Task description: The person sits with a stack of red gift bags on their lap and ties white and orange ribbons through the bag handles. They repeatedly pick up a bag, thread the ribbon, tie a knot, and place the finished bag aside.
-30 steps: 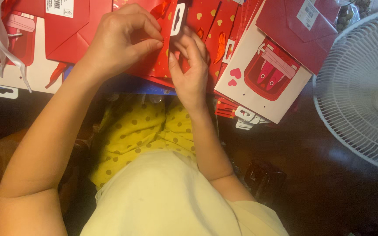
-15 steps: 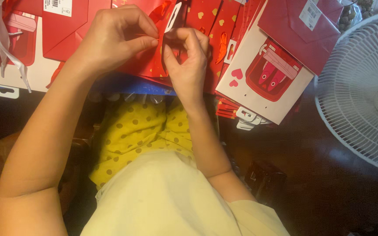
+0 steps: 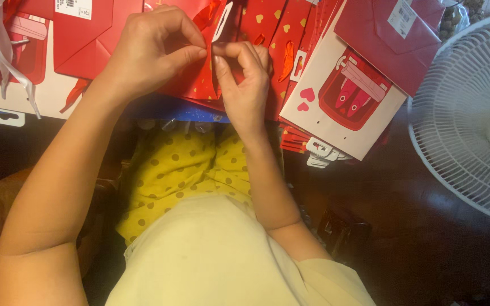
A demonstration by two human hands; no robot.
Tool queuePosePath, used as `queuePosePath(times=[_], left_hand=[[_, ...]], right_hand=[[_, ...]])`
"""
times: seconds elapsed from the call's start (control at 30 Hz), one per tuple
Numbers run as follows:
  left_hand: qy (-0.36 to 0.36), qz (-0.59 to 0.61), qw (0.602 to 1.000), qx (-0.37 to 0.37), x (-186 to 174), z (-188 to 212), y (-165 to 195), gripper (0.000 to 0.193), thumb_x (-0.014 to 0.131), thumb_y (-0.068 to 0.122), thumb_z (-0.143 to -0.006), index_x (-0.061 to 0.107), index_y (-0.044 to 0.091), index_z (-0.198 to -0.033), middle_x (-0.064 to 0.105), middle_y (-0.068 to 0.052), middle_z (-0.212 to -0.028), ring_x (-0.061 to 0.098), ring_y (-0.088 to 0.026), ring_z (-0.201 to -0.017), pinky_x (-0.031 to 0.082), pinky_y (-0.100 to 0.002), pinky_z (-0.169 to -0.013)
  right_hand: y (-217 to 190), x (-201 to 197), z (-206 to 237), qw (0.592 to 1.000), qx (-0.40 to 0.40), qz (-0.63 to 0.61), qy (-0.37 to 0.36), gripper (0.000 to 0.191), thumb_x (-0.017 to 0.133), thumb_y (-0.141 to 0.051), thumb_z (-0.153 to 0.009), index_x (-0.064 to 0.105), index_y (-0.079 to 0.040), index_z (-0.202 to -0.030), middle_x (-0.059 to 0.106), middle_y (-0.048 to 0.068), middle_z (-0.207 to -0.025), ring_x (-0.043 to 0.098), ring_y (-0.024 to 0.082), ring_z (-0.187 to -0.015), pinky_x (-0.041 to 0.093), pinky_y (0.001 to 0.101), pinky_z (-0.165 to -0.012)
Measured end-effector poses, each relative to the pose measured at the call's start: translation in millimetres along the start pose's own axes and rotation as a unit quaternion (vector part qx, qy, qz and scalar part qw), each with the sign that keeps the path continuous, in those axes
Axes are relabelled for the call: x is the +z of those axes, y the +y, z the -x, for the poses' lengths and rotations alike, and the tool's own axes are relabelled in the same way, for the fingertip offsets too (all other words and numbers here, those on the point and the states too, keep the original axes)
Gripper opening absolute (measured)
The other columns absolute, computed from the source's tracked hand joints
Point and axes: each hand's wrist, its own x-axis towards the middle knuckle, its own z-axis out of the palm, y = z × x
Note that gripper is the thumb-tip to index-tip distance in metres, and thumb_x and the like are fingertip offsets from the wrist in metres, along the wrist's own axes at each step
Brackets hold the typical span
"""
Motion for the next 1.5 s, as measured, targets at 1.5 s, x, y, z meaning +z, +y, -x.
queuePosePath(times=[1.5], left_hand=[[0.003,-0.001,1.000,-0.026,-3.9,-0.6,7.5,0.011,0.074,0.010,-0.104,0.070,0.000,-0.108,0.075,-0.007,-0.101,0.073,-0.017,-0.096,0.057,-0.031,-0.086]], right_hand=[[16.2,7.8,5.4,0.999,0.017,-0.005,0.041,0.025,0.071,-0.006,-0.093,0.059,-0.004,-0.115,0.063,0.007,-0.112,0.059,0.026,-0.112,0.046,0.0391,-0.103]])
